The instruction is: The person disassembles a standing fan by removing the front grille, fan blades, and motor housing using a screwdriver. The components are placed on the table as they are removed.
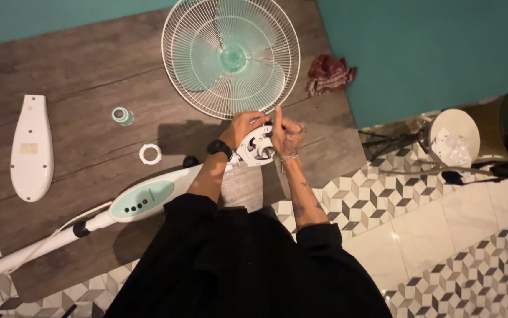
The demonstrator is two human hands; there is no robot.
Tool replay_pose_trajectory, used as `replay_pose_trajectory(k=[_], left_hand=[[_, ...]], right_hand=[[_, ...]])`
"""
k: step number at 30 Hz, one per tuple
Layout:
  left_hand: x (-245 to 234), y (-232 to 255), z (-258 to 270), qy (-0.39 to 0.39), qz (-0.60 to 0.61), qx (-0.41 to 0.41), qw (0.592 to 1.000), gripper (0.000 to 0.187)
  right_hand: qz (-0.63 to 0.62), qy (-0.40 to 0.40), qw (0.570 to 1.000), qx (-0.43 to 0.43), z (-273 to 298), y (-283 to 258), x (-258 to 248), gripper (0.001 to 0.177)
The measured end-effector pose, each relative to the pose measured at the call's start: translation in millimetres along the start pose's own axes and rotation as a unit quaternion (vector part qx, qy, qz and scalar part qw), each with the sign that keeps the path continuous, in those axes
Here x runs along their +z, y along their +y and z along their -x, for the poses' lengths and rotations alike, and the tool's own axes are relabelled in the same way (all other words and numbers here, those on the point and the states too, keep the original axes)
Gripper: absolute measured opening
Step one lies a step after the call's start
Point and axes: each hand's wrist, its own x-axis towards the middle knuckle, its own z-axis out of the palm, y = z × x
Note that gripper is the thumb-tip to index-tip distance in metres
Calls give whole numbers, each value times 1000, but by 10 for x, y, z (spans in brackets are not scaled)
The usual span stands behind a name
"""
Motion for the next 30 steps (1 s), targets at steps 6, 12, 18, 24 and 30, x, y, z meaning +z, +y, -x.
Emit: replay_pose_trajectory(k=[6, 12, 18, 24, 30], left_hand=[[1, -85, 19, -9, -30, 65, 997, 29], [45, -393, -79, -10, 4, 60, 998, 28], [151, -511, -125, 3, -28, -8, 1000, 27], [92, -443, -72, -1, -23, 4, 1000, 27], [49, -374, -35, 10, 13, 35, 999, 35]], right_hand=[[-70, 63, 994, -58, 51, 175, 111, 42], [-54, 78, 983, -154, 51, 128, 88, 44], [73, 83, 978, -179, -23, 158, 70, 43], [-7, 15, 991, -129, 79, 225, 45, 26], [57, 4, 962, -268, 85, 276, -7, 17]])
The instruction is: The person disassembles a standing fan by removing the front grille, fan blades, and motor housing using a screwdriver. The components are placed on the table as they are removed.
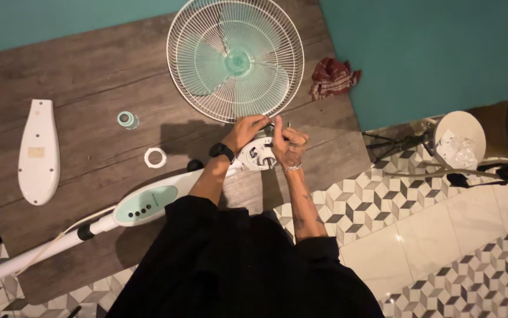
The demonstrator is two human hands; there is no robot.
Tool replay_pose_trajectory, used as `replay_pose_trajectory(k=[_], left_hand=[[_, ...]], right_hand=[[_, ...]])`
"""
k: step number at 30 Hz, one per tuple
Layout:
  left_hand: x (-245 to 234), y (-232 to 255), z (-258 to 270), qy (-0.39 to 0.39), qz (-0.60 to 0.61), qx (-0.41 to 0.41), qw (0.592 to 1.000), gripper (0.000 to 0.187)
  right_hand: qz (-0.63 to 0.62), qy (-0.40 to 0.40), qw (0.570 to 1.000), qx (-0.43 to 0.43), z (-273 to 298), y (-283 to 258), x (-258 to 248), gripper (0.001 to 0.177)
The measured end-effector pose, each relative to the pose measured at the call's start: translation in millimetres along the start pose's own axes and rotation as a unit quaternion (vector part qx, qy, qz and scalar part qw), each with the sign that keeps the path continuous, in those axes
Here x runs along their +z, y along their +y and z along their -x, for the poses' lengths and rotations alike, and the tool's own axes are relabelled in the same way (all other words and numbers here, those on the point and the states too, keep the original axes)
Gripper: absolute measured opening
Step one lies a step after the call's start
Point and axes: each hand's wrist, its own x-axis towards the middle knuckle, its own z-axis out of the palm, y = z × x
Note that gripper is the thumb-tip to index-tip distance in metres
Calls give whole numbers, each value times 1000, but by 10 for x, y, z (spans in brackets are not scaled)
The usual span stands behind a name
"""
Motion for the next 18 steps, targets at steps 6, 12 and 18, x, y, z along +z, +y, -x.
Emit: replay_pose_trajectory(k=[6, 12, 18], left_hand=[[121, -61, 89, -11, 45, -124, 991, 50], [146, -183, 55, 31, 148, -289, 945, 86], [97, 26, 140, 29, 373, -382, 845, 79]], right_hand=[[-48, 8, 994, 98, 7, 0, 20, 23], [-51, 59, 978, 193, 10, -73, -57, 47], [-95, 83, 975, 181, -79, -299, -234, 46]])
